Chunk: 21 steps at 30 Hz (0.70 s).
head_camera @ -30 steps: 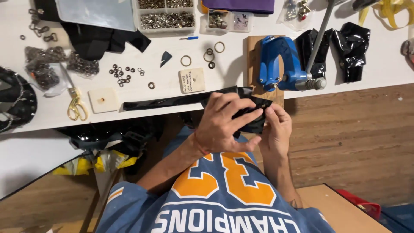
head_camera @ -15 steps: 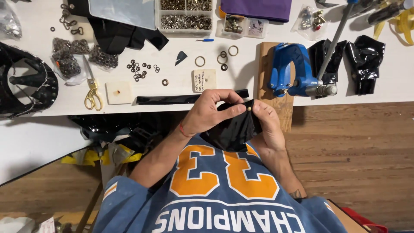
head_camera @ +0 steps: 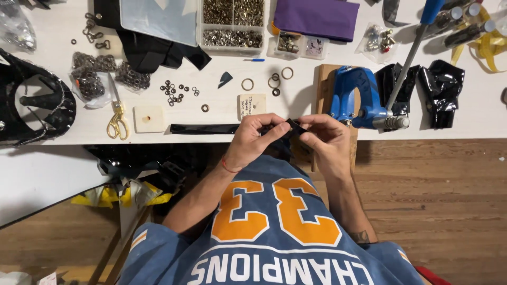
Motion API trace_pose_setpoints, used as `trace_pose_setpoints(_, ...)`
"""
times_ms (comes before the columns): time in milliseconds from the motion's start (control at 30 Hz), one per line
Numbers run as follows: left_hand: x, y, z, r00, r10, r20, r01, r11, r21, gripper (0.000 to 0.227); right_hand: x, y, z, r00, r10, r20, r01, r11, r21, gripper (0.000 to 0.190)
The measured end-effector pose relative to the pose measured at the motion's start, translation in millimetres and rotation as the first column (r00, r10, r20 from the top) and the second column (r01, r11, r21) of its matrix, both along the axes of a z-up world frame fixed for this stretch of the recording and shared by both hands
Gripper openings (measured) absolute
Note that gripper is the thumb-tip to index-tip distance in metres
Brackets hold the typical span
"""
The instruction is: Attach metal eyelets and rivets to a leather strap using a hand press.
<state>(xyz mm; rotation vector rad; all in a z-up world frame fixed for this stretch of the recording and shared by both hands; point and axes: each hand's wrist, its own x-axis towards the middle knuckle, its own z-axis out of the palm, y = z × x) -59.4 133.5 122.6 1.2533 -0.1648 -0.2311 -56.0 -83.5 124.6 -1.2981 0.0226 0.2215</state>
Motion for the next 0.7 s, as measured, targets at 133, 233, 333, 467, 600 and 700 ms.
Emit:
trace_pose_setpoints(133, -5, 7, -19, 0.98, 0.036, -0.195, -0.044, 0.998, -0.036, 0.024, 8, 8, -2, 0.999, 0.002, -0.045, -0.003, 1.0, -0.006, 0.025)
trace_pose_setpoints(233, -5, 9, 4, 0.995, 0.057, -0.083, -0.059, 0.998, -0.015, 0.02, 8, 16, -3, 0.998, -0.001, -0.06, -0.005, 0.996, -0.094, 0.025)
trace_pose_setpoints(333, -8, 9, -14, 0.982, 0.175, -0.074, -0.167, 0.981, 0.102, 0.017, 11, 28, 5, 0.997, 0.052, -0.057, -0.059, 0.99, -0.131, 0.022)
trace_pose_setpoints(467, -12, 14, 11, 0.966, 0.249, 0.072, -0.259, 0.937, 0.233, 0.014, 10, 36, 6, 0.986, 0.135, 0.102, -0.118, 0.981, -0.155, 0.017)
trace_pose_setpoints(600, -15, 20, 31, 0.924, 0.293, 0.246, -0.361, 0.883, 0.301, 0.013, 9, 40, 7, 0.987, 0.141, 0.072, -0.136, 0.988, -0.074, 0.011)
trace_pose_setpoints(700, -15, 29, 52, 0.884, 0.26, 0.388, -0.383, 0.879, 0.283, 0.015, 7, 47, 20, 0.975, 0.161, 0.156, -0.147, 0.984, -0.099, 0.012)
